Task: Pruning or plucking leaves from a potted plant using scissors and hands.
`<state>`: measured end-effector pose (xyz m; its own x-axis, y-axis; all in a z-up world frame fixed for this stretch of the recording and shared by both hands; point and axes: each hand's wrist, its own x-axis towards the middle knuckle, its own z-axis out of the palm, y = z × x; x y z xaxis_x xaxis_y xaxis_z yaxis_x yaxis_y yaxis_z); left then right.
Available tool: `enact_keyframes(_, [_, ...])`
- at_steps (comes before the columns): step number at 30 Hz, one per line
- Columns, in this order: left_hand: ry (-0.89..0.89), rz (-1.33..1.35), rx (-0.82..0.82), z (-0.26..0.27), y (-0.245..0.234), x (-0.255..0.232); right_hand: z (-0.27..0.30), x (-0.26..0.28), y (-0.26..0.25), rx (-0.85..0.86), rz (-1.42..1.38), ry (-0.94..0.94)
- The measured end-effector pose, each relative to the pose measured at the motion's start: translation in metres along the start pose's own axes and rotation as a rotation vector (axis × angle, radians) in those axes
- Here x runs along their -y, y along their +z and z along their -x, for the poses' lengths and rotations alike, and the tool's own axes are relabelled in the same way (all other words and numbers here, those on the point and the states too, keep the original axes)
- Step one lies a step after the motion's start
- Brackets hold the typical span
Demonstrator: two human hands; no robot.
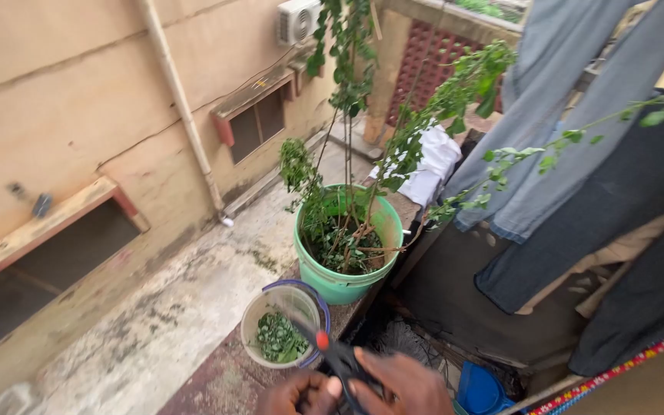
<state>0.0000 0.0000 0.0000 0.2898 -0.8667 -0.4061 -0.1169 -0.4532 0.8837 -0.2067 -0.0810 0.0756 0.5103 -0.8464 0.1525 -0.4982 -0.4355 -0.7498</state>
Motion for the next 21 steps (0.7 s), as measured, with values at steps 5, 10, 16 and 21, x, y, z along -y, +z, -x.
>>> enact_keyframes(5, [-0.01,0.091,-0.166,0.022,-0.011,-0.052,-0.069,0.057,-0.024,0.089,0.055,-0.146])
enact_keyframes(10, [0.001,0.321,-0.37,0.045,-0.009,-0.083,-0.107,0.079,-0.022,0.221,0.053,-0.292])
enact_keyframes(16, [0.153,0.428,-0.609,0.075,0.018,-0.089,-0.125,0.064,-0.009,0.394,0.11,-0.36])
enact_keyframes(21, [0.13,0.353,-0.738,0.089,0.042,-0.081,-0.128,0.06,-0.004,0.381,0.178,-0.468])
